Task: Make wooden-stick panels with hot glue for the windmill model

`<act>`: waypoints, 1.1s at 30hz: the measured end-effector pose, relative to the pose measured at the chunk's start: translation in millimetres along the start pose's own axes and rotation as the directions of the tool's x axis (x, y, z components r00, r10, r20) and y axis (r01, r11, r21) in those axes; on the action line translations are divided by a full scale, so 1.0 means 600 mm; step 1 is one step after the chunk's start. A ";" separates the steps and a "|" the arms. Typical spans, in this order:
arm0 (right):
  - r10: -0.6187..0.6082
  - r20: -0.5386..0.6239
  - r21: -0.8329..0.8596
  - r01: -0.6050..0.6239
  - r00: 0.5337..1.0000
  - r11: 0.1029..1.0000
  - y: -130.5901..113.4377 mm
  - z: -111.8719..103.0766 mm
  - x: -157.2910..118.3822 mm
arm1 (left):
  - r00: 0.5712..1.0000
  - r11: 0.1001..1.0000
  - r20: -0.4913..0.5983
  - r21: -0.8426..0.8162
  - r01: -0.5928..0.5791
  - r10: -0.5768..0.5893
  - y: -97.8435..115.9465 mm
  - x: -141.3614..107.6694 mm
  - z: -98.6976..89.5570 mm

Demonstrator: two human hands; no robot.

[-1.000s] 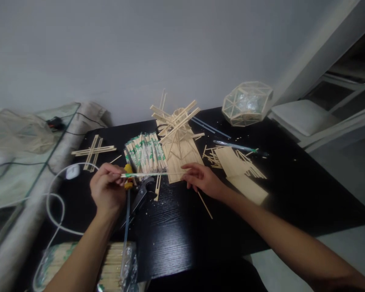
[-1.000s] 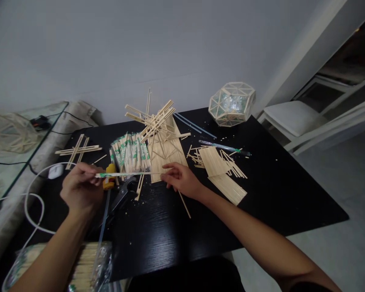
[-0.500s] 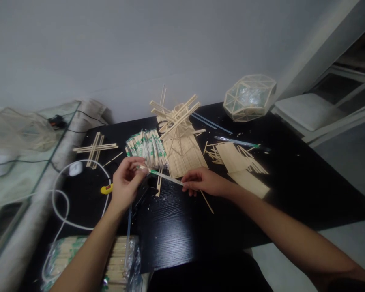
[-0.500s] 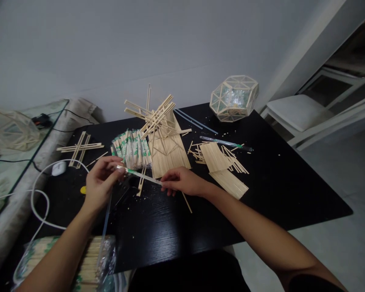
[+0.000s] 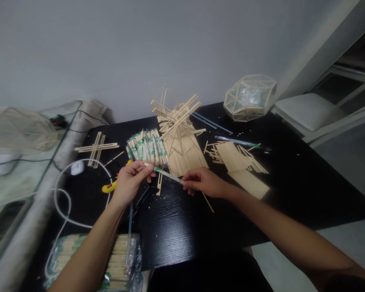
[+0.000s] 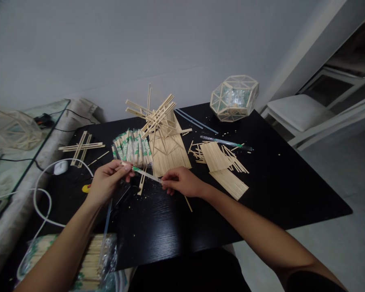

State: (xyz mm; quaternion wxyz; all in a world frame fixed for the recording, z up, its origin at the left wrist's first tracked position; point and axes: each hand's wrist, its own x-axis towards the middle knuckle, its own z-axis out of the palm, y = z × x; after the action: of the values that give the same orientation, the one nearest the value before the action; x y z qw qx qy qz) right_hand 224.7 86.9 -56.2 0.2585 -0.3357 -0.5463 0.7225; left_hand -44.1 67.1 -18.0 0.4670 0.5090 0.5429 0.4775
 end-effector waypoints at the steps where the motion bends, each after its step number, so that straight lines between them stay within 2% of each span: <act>1: -0.001 0.000 0.000 0.001 1.000 1.000 0.000 0.001 0.000 | 1.000 1.000 0.010 0.009 -0.001 0.001 0.001 -0.001 0.002; 10: -0.008 0.009 -0.008 0.009 1.000 1.000 0.004 0.002 0.000 | 0.996 0.999 0.094 0.043 -0.014 0.010 0.002 -0.007 0.010; 26: 0.014 0.058 0.001 -0.014 0.998 1.000 0.005 0.000 0.001 | 0.990 0.999 0.142 0.032 0.012 -0.016 0.003 -0.010 0.010; 31: -0.023 0.059 -0.011 0.023 0.998 1.000 0.002 0.005 0.003 | 0.966 0.997 0.255 0.067 0.033 -0.049 -0.001 -0.018 0.027; 33: -0.035 0.053 -0.029 0.037 0.998 0.999 -0.001 0.005 0.003 | 0.963 0.997 0.265 0.072 0.030 -0.048 -0.003 -0.020 0.032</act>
State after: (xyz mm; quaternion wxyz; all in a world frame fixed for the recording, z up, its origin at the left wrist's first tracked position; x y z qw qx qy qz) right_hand 221.4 86.4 -55.7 0.2519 -0.3106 -0.5698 0.7179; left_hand -24.6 55.9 -21.4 0.5277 0.5732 0.5010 0.3768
